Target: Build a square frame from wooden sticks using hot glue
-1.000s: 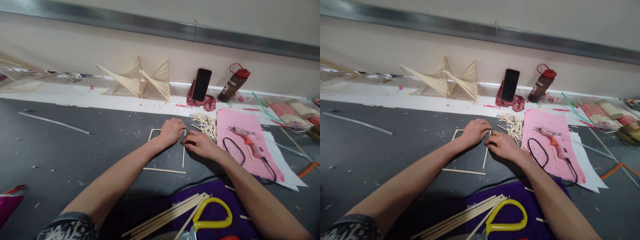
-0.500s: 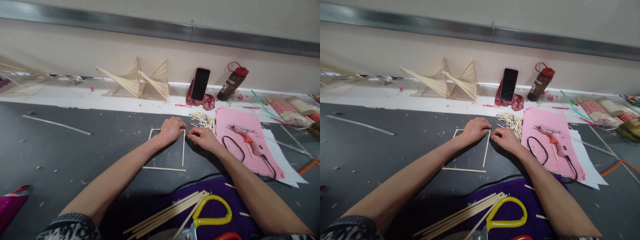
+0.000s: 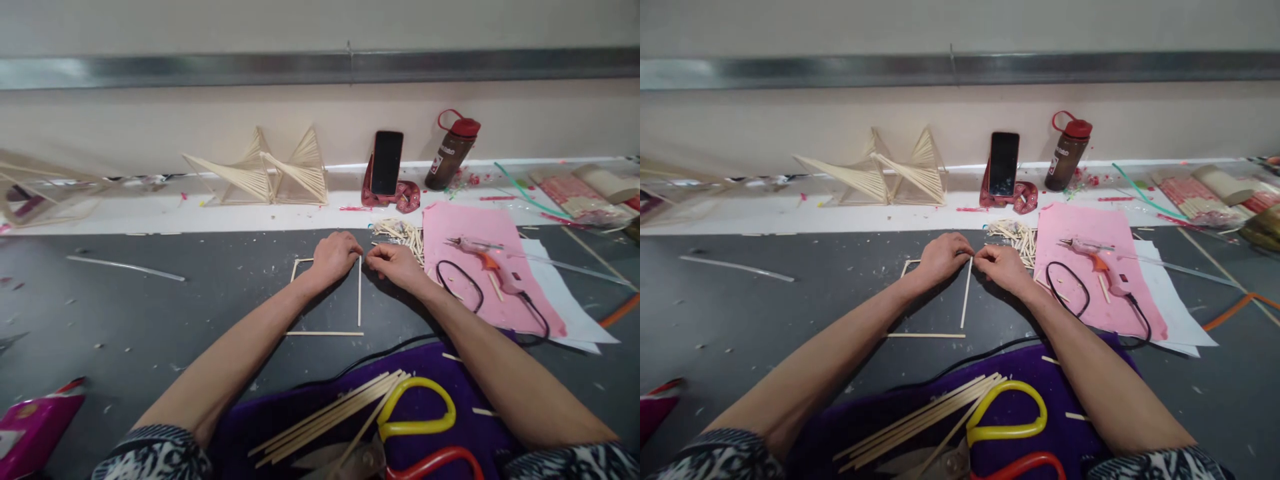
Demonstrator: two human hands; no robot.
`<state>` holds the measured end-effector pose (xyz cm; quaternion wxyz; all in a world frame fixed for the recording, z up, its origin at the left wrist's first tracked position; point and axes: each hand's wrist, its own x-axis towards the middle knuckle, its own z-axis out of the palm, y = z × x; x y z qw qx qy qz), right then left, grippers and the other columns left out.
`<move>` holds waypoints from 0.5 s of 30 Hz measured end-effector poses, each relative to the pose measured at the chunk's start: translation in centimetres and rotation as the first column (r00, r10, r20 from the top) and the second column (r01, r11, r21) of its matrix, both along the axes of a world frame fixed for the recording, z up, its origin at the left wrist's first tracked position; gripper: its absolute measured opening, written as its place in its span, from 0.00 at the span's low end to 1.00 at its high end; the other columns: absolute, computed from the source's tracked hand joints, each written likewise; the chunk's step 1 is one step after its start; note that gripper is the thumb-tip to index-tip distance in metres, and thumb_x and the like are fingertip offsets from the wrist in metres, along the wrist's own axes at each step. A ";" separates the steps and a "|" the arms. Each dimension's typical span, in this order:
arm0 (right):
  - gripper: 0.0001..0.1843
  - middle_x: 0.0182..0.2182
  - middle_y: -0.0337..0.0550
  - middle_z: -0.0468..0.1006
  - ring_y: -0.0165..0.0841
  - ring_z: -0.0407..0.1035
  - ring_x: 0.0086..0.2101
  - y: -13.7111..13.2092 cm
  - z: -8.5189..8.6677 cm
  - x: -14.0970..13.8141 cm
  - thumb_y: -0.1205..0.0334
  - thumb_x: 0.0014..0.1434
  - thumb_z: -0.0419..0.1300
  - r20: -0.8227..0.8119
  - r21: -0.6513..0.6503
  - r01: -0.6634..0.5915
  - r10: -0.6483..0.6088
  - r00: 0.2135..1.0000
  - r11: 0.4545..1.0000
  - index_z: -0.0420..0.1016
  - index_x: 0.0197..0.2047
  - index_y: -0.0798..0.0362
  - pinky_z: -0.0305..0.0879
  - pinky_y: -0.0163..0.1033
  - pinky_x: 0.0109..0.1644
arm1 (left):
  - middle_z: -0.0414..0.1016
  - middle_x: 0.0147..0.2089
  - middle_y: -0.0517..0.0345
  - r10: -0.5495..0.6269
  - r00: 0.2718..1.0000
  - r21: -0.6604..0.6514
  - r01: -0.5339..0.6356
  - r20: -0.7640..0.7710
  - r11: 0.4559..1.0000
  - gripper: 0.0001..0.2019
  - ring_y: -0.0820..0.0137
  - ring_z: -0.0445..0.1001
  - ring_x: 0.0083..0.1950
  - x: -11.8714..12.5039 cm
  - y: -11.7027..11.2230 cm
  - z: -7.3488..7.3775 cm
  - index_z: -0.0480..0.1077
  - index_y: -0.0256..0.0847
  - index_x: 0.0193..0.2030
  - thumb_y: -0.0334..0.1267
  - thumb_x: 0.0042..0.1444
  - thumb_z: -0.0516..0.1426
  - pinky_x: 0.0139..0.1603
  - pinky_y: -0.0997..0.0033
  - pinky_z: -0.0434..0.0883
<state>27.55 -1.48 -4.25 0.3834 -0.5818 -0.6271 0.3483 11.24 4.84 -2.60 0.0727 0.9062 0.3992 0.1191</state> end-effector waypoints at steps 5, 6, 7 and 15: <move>0.08 0.21 0.35 0.74 0.25 0.64 0.18 0.1 -0.1 -0.1 0.59 0.51 0.56 0.006 0.012 -0.010 0.010 1.000 1.000 0.73 0.28 0.54 0.58 0.30 0.24 | 0.74 0.45 0.61 0.036 0.999 0.001 -0.036 -0.008 0.999 0.12 0.68 0.69 0.45 0.4 -0.4 0.1 0.76 0.47 0.37 0.34 0.53 0.52 0.42 0.70 0.66; 0.08 0.21 0.35 0.74 0.25 0.64 0.18 0.1 -0.1 -0.1 0.59 0.51 0.56 0.006 0.015 -0.014 0.014 1.000 1.000 0.73 0.27 0.54 0.58 0.30 0.24 | 0.74 0.45 0.60 0.048 0.999 0.005 -0.048 -0.012 0.999 0.11 0.67 0.70 0.45 0.4 -0.4 0.1 0.76 0.47 0.37 0.34 0.53 0.52 0.42 0.70 0.66; 0.08 0.21 0.35 0.74 0.25 0.64 0.18 0.1 -0.1 -0.1 0.60 0.51 0.56 0.005 0.020 -0.017 0.017 1.000 1.000 0.73 0.27 0.54 0.58 0.30 0.24 | 0.74 0.45 0.60 0.059 0.998 0.010 -0.059 -0.014 0.998 0.11 0.67 0.70 0.44 0.5 -0.5 0.1 0.76 0.47 0.37 0.34 0.53 0.52 0.41 0.70 0.66; 0.09 0.19 0.36 0.74 0.25 0.64 0.18 0.2 -0.1 0.1 0.60 0.52 0.56 -0.027 0.040 -0.031 0.033 0.999 0.999 0.73 0.27 0.54 0.58 0.30 0.24 | 0.74 0.47 0.62 0.025 1.000 0.006 -0.025 -0.004 1.000 0.13 0.68 0.69 0.47 0.0 -0.4 -0.5 0.77 0.48 0.41 0.36 0.56 0.51 0.47 0.70 0.66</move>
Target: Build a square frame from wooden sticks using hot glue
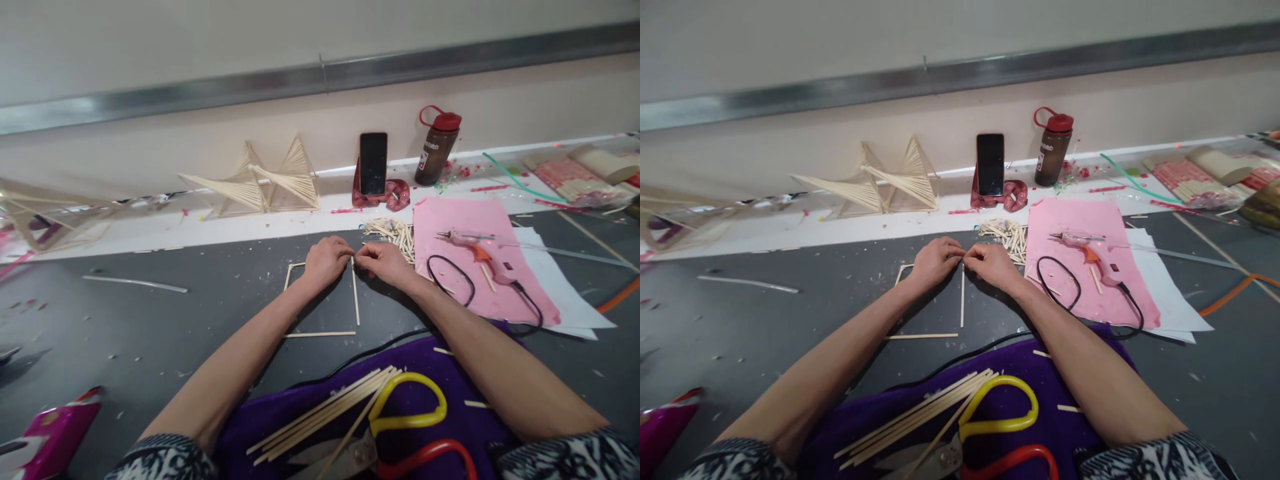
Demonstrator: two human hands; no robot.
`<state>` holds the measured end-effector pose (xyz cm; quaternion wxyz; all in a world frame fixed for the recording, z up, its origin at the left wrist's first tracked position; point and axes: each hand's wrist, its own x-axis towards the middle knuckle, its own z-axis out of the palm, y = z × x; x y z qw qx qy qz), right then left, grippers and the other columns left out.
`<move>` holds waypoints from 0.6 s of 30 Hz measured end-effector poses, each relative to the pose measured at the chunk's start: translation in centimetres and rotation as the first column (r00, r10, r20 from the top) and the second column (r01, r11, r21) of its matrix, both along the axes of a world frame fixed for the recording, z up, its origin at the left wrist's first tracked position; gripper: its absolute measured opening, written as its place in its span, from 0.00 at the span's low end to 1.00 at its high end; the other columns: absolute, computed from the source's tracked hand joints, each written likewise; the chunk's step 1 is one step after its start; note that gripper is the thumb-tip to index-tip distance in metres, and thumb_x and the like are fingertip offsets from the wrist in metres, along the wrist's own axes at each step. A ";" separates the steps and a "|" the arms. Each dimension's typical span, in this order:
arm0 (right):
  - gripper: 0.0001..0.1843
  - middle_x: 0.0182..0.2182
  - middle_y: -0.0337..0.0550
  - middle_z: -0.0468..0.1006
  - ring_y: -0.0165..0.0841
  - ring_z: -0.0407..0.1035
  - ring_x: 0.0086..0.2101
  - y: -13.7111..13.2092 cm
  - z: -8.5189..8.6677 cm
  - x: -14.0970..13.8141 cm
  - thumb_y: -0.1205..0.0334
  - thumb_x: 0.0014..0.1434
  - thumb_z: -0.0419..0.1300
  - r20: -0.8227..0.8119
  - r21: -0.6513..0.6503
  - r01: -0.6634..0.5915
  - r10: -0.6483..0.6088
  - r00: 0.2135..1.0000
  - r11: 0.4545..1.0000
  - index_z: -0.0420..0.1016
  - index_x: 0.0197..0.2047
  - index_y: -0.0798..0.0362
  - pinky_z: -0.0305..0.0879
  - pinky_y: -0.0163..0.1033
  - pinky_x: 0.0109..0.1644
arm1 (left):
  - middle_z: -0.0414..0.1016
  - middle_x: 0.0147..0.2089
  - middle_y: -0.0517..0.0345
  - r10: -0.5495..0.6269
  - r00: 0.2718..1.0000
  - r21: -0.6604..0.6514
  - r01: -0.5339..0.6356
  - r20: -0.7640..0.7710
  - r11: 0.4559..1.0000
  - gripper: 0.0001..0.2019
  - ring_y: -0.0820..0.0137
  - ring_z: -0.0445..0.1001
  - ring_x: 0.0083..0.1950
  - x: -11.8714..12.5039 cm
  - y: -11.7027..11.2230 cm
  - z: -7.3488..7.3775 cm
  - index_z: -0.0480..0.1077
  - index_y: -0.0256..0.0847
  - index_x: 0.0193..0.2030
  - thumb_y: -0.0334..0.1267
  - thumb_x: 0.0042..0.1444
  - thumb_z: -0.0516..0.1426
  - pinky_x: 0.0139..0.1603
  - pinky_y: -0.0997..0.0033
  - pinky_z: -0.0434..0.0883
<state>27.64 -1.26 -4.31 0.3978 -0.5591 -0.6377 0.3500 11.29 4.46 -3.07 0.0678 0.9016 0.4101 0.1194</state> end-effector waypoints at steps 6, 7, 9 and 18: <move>0.09 0.18 0.34 0.72 0.24 0.64 0.18 0.1 0.0 0.1 0.60 0.53 0.55 -0.013 0.009 -0.010 0.010 1.000 1.000 0.72 0.26 0.54 0.56 0.29 0.23 | 0.74 0.50 0.60 -0.010 1.000 -0.022 0.010 -0.012 1.000 0.16 0.68 0.69 0.49 -0.2 -0.1 0.3 0.75 0.47 0.47 0.35 0.57 0.49 0.50 0.69 0.66; 0.09 0.18 0.34 0.72 0.24 0.64 0.18 0.1 0.0 0.1 0.60 0.53 0.55 -0.017 0.008 -0.011 0.011 1.000 1.000 0.72 0.26 0.54 0.56 0.29 0.23 | 0.74 0.51 0.60 -0.006 1.000 -0.038 0.006 -0.001 0.999 0.17 0.69 0.70 0.50 -0.2 -0.1 0.4 0.74 0.46 0.49 0.35 0.56 0.50 0.52 0.69 0.66; 0.09 0.19 0.34 0.73 0.24 0.65 0.18 0.1 0.0 0.1 0.60 0.53 0.55 -0.025 0.008 -0.012 0.012 1.000 1.000 0.73 0.27 0.54 0.56 0.29 0.23 | 0.74 0.51 0.59 -0.010 0.999 -0.087 0.013 0.039 0.996 0.18 0.69 0.70 0.51 -0.3 -0.1 0.8 0.72 0.44 0.51 0.33 0.54 0.51 0.53 0.70 0.66; 0.10 0.22 0.35 0.74 0.23 0.65 0.18 -0.2 0.6 0.0 0.60 0.54 0.53 0.000 0.026 0.006 -0.006 1.000 1.000 0.72 0.28 0.54 0.57 0.29 0.23 | 0.78 0.41 0.59 0.151 0.973 -0.195 -0.116 0.172 0.974 0.14 0.70 0.74 0.42 -1.6 0.0 1.7 0.76 0.42 0.38 0.42 0.57 0.50 0.44 0.73 0.68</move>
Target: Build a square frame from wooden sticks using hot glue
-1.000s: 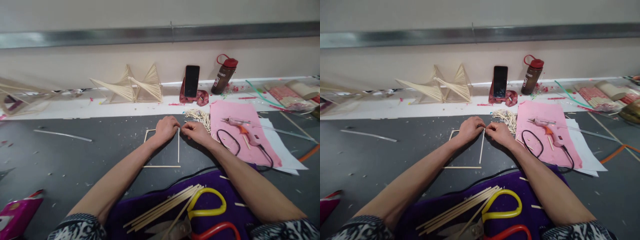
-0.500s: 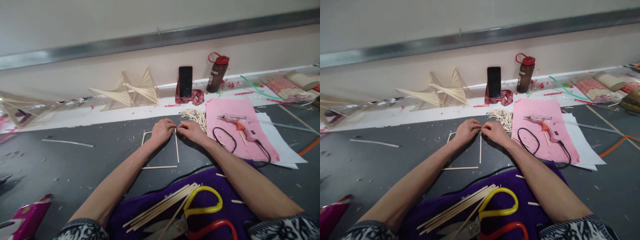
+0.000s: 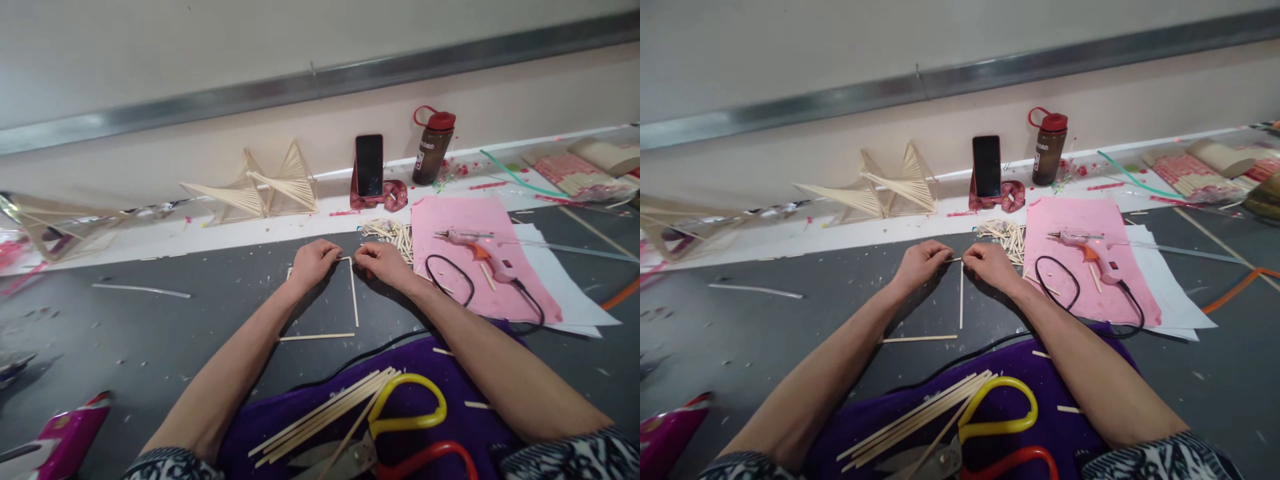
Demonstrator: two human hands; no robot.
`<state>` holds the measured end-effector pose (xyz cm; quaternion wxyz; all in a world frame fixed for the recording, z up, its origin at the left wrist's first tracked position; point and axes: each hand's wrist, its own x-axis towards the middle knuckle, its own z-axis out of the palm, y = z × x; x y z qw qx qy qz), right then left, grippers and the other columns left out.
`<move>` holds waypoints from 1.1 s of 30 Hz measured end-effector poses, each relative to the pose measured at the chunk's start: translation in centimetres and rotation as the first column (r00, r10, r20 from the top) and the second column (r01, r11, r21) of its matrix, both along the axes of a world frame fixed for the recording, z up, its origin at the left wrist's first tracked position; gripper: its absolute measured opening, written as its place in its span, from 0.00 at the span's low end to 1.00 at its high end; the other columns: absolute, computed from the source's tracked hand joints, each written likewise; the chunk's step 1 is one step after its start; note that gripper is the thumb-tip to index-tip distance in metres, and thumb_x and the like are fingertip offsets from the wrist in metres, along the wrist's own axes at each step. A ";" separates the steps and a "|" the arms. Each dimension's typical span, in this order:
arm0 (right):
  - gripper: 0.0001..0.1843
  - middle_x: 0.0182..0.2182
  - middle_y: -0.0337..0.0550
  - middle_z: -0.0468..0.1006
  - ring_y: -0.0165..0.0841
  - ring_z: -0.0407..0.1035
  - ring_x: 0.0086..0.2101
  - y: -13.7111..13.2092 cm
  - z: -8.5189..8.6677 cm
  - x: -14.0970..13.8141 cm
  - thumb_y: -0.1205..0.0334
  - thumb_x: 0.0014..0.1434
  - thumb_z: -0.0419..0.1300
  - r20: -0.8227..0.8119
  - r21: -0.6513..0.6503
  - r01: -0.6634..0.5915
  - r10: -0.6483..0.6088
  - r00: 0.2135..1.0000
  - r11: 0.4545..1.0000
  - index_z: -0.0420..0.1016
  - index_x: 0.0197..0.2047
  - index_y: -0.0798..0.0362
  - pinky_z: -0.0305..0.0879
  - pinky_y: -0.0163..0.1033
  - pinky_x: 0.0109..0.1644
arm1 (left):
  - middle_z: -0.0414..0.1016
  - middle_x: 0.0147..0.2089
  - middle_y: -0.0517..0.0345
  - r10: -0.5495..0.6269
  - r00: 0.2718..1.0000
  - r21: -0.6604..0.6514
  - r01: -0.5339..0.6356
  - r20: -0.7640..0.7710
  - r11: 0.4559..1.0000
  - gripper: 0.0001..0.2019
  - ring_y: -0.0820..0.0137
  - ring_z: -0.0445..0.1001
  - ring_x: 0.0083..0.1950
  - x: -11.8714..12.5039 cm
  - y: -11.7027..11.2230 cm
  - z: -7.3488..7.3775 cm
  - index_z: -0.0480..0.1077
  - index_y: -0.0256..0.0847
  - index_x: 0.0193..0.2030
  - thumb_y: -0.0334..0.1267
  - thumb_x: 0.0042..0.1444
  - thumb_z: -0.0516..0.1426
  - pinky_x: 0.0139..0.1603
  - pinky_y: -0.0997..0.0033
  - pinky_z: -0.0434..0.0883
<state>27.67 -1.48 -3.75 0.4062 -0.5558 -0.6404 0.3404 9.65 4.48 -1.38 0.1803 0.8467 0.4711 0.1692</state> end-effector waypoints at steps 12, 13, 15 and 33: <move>0.10 0.34 0.43 0.76 0.32 0.68 0.38 0.7 -0.8 1.6 0.65 0.58 0.51 0.329 0.230 0.088 -0.162 0.930 0.969 0.74 0.35 0.53 0.60 0.37 0.44 | 0.75 0.44 0.58 -0.040 0.939 0.239 0.128 -0.342 0.963 0.12 0.65 0.71 0.45 -0.5 -0.9 0.5 0.76 0.47 0.41 0.40 0.59 0.51 0.42 0.68 0.66; 0.10 0.35 0.43 0.76 0.33 0.68 0.39 0.6 -0.8 1.4 0.65 0.59 0.51 0.355 0.240 0.071 -0.156 0.922 0.968 0.74 0.37 0.53 0.60 0.37 0.44 | 0.75 0.43 0.57 -0.038 0.927 0.244 0.137 -0.372 0.960 0.13 0.65 0.70 0.45 -0.5 -0.9 0.4 0.76 0.47 0.41 0.40 0.59 0.50 0.42 0.67 0.66; 0.10 0.36 0.44 0.75 0.33 0.68 0.39 0.4 -1.0 1.1 0.64 0.60 0.52 0.406 0.246 0.033 -0.134 0.904 0.969 0.74 0.38 0.53 0.60 0.37 0.44 | 0.75 0.42 0.55 -0.035 0.911 0.246 0.147 -0.411 0.958 0.13 0.64 0.70 0.44 -0.3 -0.9 0.4 0.76 0.46 0.40 0.40 0.59 0.50 0.41 0.67 0.65; 0.18 0.43 0.47 0.72 0.37 0.63 0.41 -0.1 -0.6 -0.1 0.67 0.63 0.47 0.859 0.229 -0.206 -0.098 0.502 0.951 0.71 0.52 0.48 0.56 0.38 0.36 | 0.73 0.41 0.53 -0.021 0.909 0.221 0.124 -0.416 0.967 0.13 0.65 0.69 0.44 -0.1 -1.0 0.1 0.75 0.43 0.39 0.40 0.61 0.49 0.39 0.68 0.64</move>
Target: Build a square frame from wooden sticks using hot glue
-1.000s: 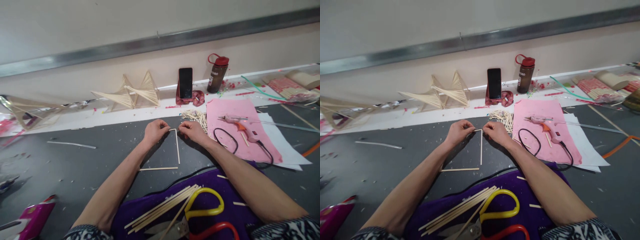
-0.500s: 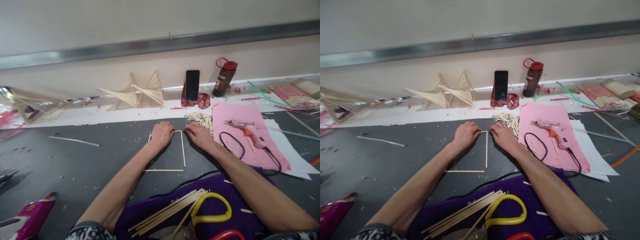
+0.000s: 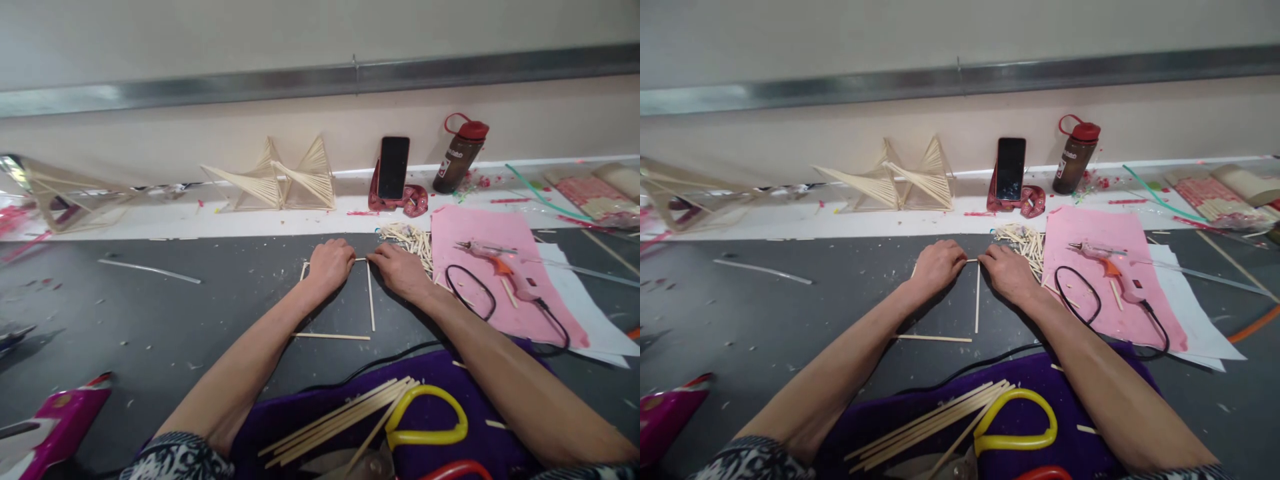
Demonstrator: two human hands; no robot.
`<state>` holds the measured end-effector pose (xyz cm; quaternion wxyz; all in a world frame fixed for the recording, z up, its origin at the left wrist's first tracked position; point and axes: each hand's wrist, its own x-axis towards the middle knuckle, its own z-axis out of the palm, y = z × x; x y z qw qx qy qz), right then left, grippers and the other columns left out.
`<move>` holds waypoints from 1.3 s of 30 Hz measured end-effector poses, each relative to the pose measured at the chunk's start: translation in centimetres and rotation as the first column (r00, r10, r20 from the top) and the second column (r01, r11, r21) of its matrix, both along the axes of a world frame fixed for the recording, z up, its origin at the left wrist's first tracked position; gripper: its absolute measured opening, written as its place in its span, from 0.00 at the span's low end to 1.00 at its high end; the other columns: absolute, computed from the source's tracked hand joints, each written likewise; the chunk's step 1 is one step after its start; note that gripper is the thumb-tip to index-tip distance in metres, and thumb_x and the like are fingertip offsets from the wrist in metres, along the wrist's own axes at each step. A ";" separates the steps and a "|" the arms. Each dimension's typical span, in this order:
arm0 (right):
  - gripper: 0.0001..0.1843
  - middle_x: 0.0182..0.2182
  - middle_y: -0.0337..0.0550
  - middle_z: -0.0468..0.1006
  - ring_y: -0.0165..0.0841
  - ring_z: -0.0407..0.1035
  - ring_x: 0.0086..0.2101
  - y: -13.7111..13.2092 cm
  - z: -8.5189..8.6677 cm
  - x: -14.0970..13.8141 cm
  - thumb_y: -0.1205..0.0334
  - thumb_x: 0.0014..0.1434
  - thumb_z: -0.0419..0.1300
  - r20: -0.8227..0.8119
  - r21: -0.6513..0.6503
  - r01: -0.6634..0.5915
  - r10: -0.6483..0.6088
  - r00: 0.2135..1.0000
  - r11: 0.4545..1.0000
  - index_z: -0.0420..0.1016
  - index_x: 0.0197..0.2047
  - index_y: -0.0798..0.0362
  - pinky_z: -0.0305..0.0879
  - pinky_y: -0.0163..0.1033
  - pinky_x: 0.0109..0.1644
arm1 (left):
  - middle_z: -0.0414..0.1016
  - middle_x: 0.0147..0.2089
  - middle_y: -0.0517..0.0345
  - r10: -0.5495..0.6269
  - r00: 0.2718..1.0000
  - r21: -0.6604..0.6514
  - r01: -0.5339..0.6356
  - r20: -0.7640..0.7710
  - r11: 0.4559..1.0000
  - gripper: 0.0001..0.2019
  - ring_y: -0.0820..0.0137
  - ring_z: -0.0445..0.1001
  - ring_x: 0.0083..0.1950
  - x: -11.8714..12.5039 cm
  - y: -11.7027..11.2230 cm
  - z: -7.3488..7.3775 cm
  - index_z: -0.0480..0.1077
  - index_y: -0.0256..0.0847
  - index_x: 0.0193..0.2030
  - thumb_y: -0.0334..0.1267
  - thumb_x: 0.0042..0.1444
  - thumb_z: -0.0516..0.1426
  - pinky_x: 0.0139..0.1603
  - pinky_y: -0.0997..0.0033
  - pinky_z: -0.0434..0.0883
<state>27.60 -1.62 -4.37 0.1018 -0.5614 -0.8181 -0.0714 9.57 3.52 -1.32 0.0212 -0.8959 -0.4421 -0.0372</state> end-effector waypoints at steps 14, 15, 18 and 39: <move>0.16 0.44 0.46 0.71 0.36 0.63 0.43 0.0 -0.4 0.1 0.65 0.64 0.46 -0.116 0.026 0.091 -0.087 0.989 0.996 0.72 0.49 0.50 0.57 0.37 0.37 | 0.74 0.40 0.53 -0.001 1.000 0.035 0.001 0.007 0.999 0.13 0.64 0.70 0.43 0.0 -0.1 -0.1 0.75 0.43 0.38 0.39 0.61 0.49 0.38 0.68 0.65; 0.16 0.44 0.46 0.71 0.36 0.64 0.43 0.0 -0.5 0.1 0.65 0.64 0.46 -0.134 0.024 0.094 -0.089 0.987 0.995 0.72 0.49 0.50 0.57 0.37 0.38 | 0.74 0.40 0.53 0.000 1.000 0.032 0.000 0.008 0.999 0.13 0.64 0.70 0.43 0.0 -0.1 0.0 0.75 0.43 0.38 0.39 0.61 0.49 0.38 0.68 0.65; 0.16 0.43 0.46 0.72 0.36 0.64 0.43 0.1 -0.5 0.2 0.65 0.64 0.46 -0.157 0.017 0.089 -0.085 0.984 0.996 0.72 0.49 0.50 0.57 0.37 0.39 | 0.74 0.40 0.54 0.000 1.000 0.029 0.000 0.016 1.000 0.13 0.64 0.71 0.43 0.0 0.0 0.0 0.75 0.43 0.38 0.39 0.60 0.49 0.38 0.67 0.65; 0.14 0.41 0.48 0.72 0.36 0.63 0.43 1.4 -1.4 -0.3 0.69 0.61 0.48 -0.438 -0.074 0.009 -0.041 0.898 0.997 0.74 0.41 0.54 0.60 0.40 0.46 | 0.74 0.41 0.54 0.026 1.000 0.020 -0.026 -0.007 0.999 0.13 0.64 0.70 0.43 0.2 -0.2 0.0 0.74 0.42 0.37 0.39 0.60 0.49 0.37 0.67 0.65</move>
